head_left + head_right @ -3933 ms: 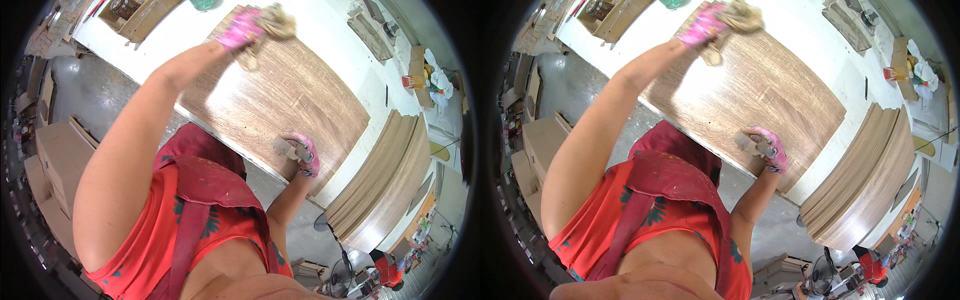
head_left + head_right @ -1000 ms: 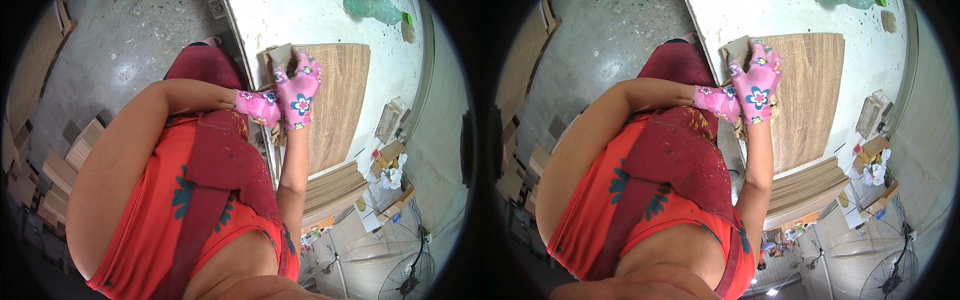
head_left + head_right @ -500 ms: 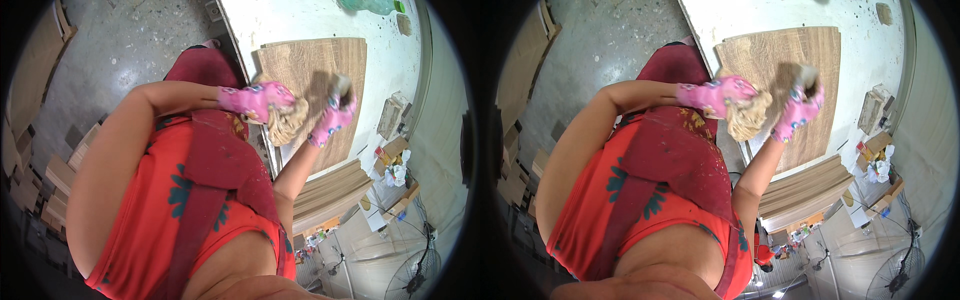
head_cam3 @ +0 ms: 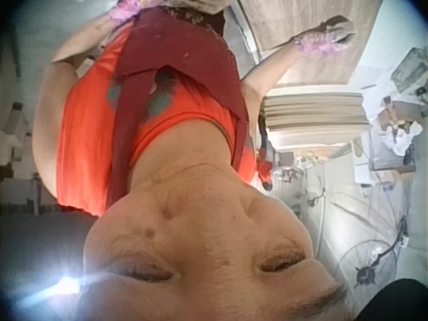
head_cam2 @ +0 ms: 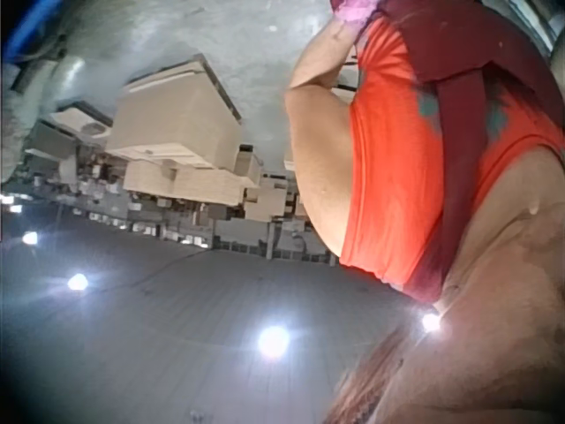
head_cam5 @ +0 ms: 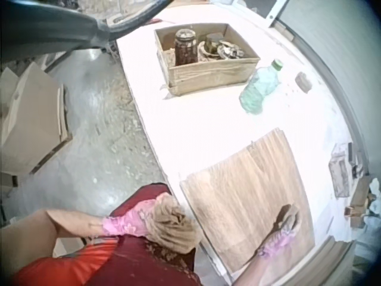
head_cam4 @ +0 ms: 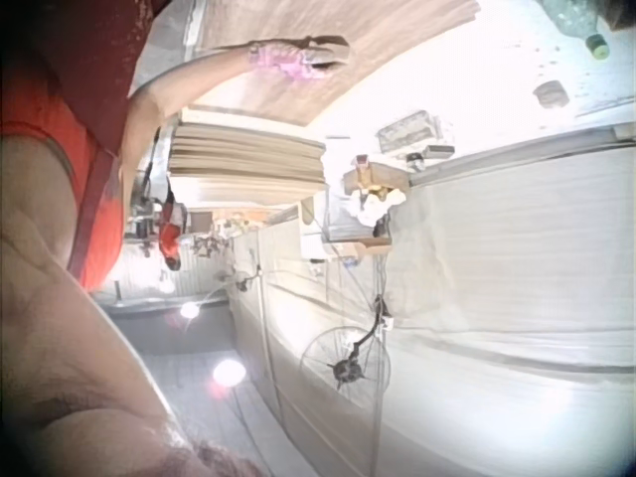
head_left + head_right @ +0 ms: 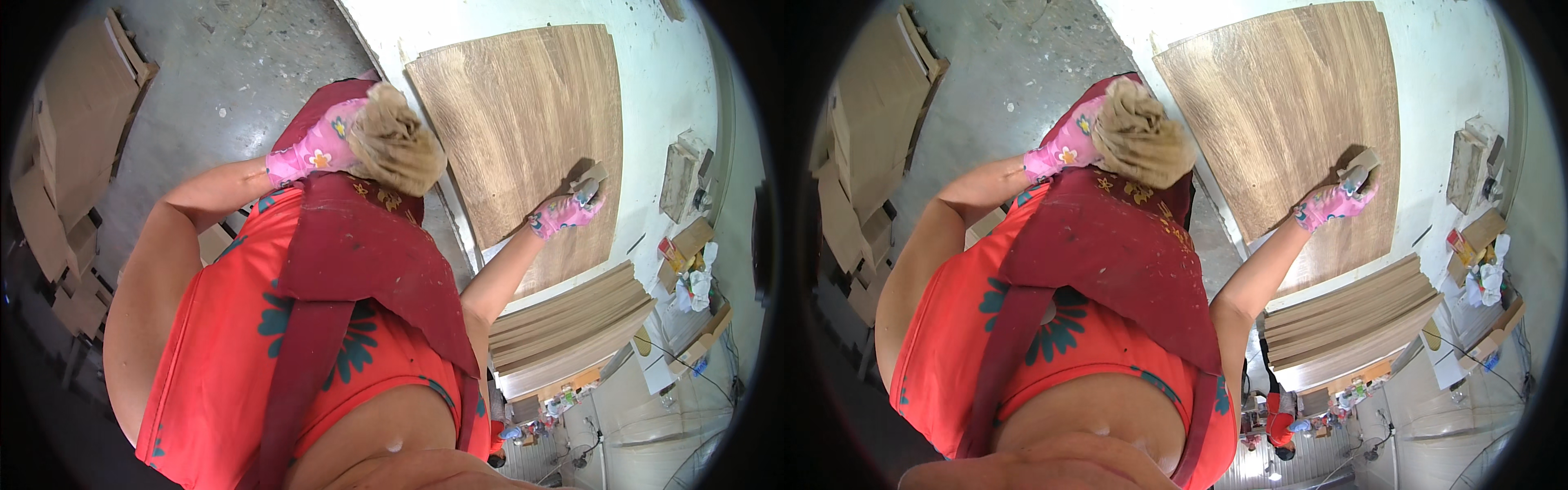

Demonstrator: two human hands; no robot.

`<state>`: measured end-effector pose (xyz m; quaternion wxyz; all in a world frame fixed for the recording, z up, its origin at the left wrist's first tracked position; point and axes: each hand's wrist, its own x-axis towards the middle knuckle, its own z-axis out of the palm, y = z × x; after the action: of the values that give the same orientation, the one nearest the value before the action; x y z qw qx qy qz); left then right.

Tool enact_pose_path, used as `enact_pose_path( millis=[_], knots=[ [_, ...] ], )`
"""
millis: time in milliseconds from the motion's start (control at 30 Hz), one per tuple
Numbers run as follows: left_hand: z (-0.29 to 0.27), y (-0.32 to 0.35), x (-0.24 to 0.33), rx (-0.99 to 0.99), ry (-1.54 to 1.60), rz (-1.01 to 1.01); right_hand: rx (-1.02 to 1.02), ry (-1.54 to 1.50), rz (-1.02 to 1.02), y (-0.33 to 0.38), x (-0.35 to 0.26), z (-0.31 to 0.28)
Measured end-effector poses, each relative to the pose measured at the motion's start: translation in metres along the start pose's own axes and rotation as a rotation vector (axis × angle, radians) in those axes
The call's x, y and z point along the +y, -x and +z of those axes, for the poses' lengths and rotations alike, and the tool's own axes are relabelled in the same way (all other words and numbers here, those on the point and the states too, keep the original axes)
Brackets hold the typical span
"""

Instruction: The person wipes wood panels with a cloth and a sanding block, then stacks the panels together.

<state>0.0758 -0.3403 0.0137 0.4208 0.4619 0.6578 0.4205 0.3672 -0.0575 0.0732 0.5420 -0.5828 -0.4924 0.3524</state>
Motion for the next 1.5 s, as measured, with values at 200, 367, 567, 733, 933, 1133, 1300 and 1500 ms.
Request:
enact_pose_path(
  millis=[200,367,567,733,933,1133,1300,1500],
  knots=[
    [-0.035,-0.001,0.037,0.047,0.260,-0.186,0.023,-0.040,0.004,0.002,-0.006,0.002],
    [-0.046,0.009,0.015,-0.040,0.183,-0.055,-0.004,-0.026,0.030,0.003,-0.009,0.001],
    [-0.039,0.002,0.038,-0.110,0.084,-0.054,0.007,-0.106,0.064,0.003,-0.012,0.003],
    [-0.026,-0.006,0.054,0.046,0.473,-0.461,-0.004,0.003,0.021,0.002,-0.006,0.001],
    [-0.006,-0.034,0.062,-0.181,0.295,0.333,-0.020,-0.024,0.015,0.002,-0.008,0.004],
    [0.081,-0.075,0.036,-0.274,0.382,0.613,-0.360,0.023,0.058,-0.002,-0.017,0.011],
    [0.068,-0.096,0.050,-0.362,0.193,0.761,-1.029,0.466,-0.507,0.050,-0.072,0.078],
    [0.060,-0.095,0.062,-0.354,0.037,0.786,-1.221,0.626,-0.824,0.078,-0.092,0.134]
  ],
)
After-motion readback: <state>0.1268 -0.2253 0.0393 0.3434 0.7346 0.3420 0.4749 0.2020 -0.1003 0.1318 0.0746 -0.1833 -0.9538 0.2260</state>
